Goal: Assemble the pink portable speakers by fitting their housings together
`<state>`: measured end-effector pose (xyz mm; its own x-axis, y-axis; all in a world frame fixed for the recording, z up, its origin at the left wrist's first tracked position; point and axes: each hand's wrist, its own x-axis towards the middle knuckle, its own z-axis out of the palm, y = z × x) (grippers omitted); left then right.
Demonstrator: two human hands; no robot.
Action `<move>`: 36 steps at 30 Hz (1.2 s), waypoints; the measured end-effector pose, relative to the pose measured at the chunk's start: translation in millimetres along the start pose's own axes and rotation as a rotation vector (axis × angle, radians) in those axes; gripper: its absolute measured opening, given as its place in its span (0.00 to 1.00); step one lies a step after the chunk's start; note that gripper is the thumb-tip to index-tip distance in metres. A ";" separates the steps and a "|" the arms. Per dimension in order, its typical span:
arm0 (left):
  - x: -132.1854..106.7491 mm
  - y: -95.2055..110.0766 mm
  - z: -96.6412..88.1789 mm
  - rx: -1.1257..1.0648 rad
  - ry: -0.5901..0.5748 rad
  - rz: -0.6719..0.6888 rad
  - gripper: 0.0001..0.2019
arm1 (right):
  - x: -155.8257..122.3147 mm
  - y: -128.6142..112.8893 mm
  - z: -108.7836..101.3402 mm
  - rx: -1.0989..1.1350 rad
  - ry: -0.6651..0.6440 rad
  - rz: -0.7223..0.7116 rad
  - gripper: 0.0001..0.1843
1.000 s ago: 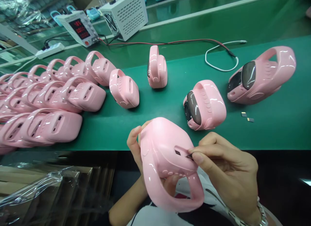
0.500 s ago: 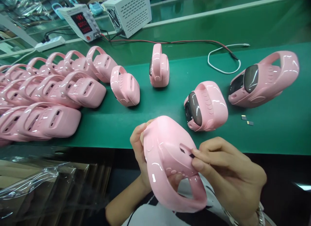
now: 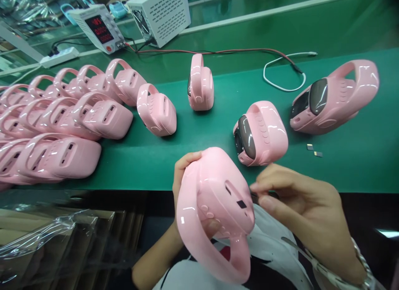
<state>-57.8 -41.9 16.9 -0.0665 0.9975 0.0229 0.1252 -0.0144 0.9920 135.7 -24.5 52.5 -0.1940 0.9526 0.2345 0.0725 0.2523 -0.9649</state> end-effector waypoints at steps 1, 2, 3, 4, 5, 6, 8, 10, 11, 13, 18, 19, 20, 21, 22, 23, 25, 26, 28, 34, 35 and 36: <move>0.1 1.1 1.9 -0.065 0.018 0.083 0.44 | 3.0 1.7 -0.4 0.056 -0.015 0.052 0.05; 0.2 2.1 4.2 -0.134 0.018 0.141 0.40 | 6.2 3.2 -0.9 0.113 -0.047 0.096 0.06; 0.3 3.0 6.5 -0.203 -0.003 0.163 0.38 | 9.3 4.7 -1.6 0.167 -0.088 0.135 0.06; 0.4 3.8 8.7 -0.271 -0.039 0.145 0.38 | 12.1 6.0 -2.4 0.216 -0.134 0.169 0.06; 0.5 4.6 10.5 -0.340 -0.059 0.103 0.39 | 14.3 7.2 -3.2 0.261 -0.175 0.203 0.07; 0.4 5.4 11.9 -0.404 -0.078 0.049 0.39 | 15.9 8.3 -3.9 0.301 -0.206 0.234 0.07; 0.0 6.6 13.6 -0.493 -0.095 -0.032 0.40 | 17.2 10.2 -4.8 0.361 -0.244 0.282 0.08; -1.0 6.5 14.2 -0.517 -0.087 -0.071 0.39 | 16.7 11.5 -4.9 0.407 -0.259 0.308 0.08; -1.7 5.6 14.4 -0.522 -0.087 -0.084 0.39 | 16.2 12.1 -4.7 0.428 -0.264 0.319 0.09; -2.8 1.9 14.9 -0.539 -0.102 -0.103 0.38 | 15.2 13.4 -4.1 0.470 -0.269 0.346 0.09; -2.9 -9.0 16.2 -0.527 -0.080 -0.057 0.41 | 14.7 17.0 -3.4 0.523 -0.261 0.389 0.11; -2.6 -9.6 15.9 -0.505 -0.073 -0.051 0.41 | 14.6 17.1 -3.6 0.523 -0.260 0.392 0.11; -2.3 -9.6 15.3 -0.485 -0.074 -0.045 0.41 | 14.4 16.9 -3.7 0.523 -0.262 0.395 0.12; -2.1 -9.1 14.6 -0.474 -0.082 -0.041 0.41 | 14.2 16.3 -3.7 0.523 -0.265 0.395 0.12; -2.1 -8.4 13.9 -0.471 -0.089 -0.039 0.42 | 14.0 15.6 -3.6 0.522 -0.267 0.393 0.12; -2.3 -7.6 13.1 -0.475 -0.092 -0.040 0.43 | 13.8 14.8 -3.4 0.522 -0.267 0.393 0.12; -3.0 -5.9 12.1 -0.470 -0.094 -0.059 0.44 | 13.8 13.7 -2.6 0.529 -0.266 0.391 0.12; -3.3 -5.0 11.9 -0.471 -0.098 -0.063 0.44 | 13.9 13.5 -2.0 0.537 -0.265 0.394 0.12; -3.3 -3.2 12.0 -0.480 -0.105 -0.053 0.42 | 14.3 13.9 -1.2 0.561 -0.262 0.401 0.12; 1.0 -0.2 11.4 -0.482 -0.152 -0.009 0.39 | 13.6 13.7 -2.3 0.553 -0.260 0.396 0.12; 1.4 -0.9 10.4 -0.470 -0.168 -0.021 0.38 | 13.3 12.9 -2.7 0.545 -0.265 0.392 0.12; 1.5 -2.1 9.2 -0.456 -0.183 -0.033 0.39 | 13.0 12.0 -3.1 0.538 -0.266 0.387 0.12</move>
<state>-49.1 -39.7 13.7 0.1171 0.9931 0.0093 -0.3227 0.0292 0.9460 137.1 -8.6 44.3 -0.4893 0.8656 -0.1069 -0.2948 -0.2795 -0.9138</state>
